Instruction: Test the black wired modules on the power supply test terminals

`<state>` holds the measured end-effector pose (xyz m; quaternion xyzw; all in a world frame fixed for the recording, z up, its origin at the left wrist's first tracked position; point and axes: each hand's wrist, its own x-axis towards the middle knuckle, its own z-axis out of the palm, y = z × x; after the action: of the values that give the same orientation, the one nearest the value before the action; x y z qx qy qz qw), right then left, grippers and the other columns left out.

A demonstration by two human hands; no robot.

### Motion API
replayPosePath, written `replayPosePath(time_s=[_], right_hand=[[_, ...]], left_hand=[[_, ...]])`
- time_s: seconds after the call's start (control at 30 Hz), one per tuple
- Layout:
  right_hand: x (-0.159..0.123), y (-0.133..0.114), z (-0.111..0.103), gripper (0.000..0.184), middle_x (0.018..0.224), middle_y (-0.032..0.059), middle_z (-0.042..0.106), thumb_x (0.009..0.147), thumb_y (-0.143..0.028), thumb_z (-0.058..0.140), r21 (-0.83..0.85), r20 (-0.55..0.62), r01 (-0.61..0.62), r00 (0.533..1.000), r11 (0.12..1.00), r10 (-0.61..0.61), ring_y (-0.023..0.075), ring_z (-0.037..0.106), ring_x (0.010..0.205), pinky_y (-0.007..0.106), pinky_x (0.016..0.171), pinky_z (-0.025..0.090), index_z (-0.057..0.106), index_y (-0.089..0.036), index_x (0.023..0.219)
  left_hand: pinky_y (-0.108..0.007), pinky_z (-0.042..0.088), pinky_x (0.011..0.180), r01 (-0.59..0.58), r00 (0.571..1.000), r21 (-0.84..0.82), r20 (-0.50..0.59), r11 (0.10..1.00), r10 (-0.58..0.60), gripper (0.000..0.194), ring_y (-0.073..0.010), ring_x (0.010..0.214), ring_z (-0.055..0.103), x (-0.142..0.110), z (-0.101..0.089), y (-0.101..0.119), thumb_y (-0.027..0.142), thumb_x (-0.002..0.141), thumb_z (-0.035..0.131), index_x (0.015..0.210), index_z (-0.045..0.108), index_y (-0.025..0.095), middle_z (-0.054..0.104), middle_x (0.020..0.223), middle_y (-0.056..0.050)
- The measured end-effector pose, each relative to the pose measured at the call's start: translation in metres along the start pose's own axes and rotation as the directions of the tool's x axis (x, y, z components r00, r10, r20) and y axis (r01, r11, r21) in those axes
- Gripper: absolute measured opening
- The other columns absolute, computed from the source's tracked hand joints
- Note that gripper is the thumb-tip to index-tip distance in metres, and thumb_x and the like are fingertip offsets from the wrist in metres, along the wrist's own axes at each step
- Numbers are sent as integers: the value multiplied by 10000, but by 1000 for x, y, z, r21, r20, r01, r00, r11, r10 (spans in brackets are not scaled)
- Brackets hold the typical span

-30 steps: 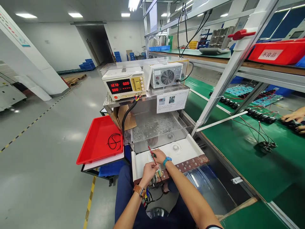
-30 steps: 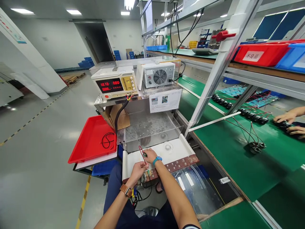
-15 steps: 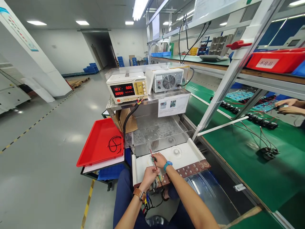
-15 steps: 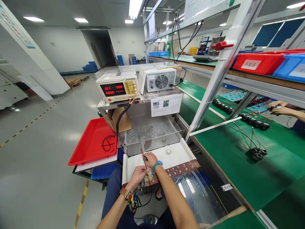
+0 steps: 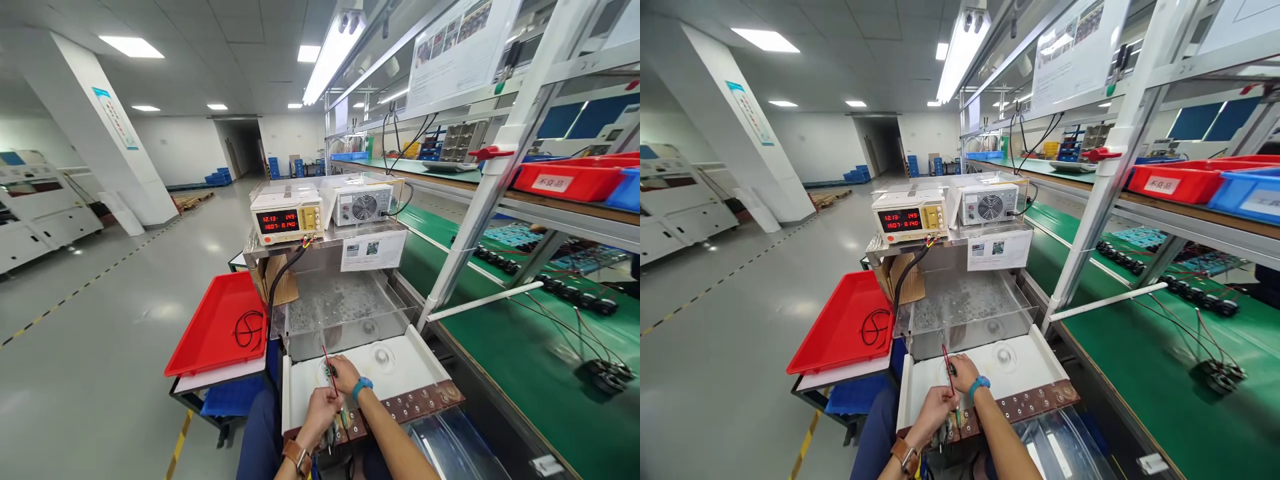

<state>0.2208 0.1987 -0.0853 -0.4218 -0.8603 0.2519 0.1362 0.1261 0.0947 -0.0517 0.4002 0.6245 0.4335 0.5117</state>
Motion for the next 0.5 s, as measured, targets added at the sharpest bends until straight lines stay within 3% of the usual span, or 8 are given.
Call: replayPosePath(time_s=[0.1,0.2,0.27,0.33,0.4,0.43,0.5], right_hand=[[1,-3,-4,464,1137,113,673,720,-125,584,-29,21,-16,1000,999,17,279,580,1075,350,924,424,631,-180,1178],[2,-9,-9,351,1111,120,670,741,-144,602,-27,42,-17,999,999,18,275,587,1061,349,920,435,648,-163,1089],[-1,-13,-16,311,1087,104,669,749,-176,635,35,-14,9,1000,999,-9,260,589,1051,337,923,441,645,-171,1060],[-8,-14,-28,308,1057,78,669,757,-228,667,129,-164,0,986,992,22,239,599,1015,324,907,456,634,-192,1061],[-23,-9,-49,274,1006,56,672,785,-281,657,240,-361,-64,920,969,151,219,614,934,314,851,480,629,-211,1048],[-34,-2,-64,260,980,51,674,798,-304,644,299,-451,-102,861,949,234,212,618,887,310,812,490,628,-216,1042],[-67,19,-100,257,956,59,682,822,-347,609,395,-607,-154,697,906,383,207,619,820,311,753,502,630,-213,1041]], left_hand=[[-289,393,564,-3,1000,3,-17,1000,3,452,-146,487,519,0,-1,3,568,484,800,466,541,199,553,467,-3],[-309,431,609,-36,997,2,-63,999,36,530,-182,557,576,-2,-4,10,696,478,752,528,591,194,615,537,-37],[-328,462,671,-63,994,2,-95,998,62,599,-219,648,624,-5,-8,16,778,494,693,601,625,193,661,607,-59],[-346,477,694,-71,992,8,-107,997,72,670,-261,732,658,-8,-12,22,832,489,653,689,650,193,696,672,-76],[-361,490,679,-50,991,-7,-123,999,49,735,-300,790,687,-10,-15,26,836,456,671,798,673,186,733,748,-96],[-367,502,678,-29,991,-33,-131,999,24,756,-315,816,701,-10,-16,27,816,436,701,847,677,182,751,794,-106],[-382,533,704,13,991,-108,-134,994,-28,770,-327,864,724,-10,-18,29,755,417,758,925,676,182,776,896,-125]])
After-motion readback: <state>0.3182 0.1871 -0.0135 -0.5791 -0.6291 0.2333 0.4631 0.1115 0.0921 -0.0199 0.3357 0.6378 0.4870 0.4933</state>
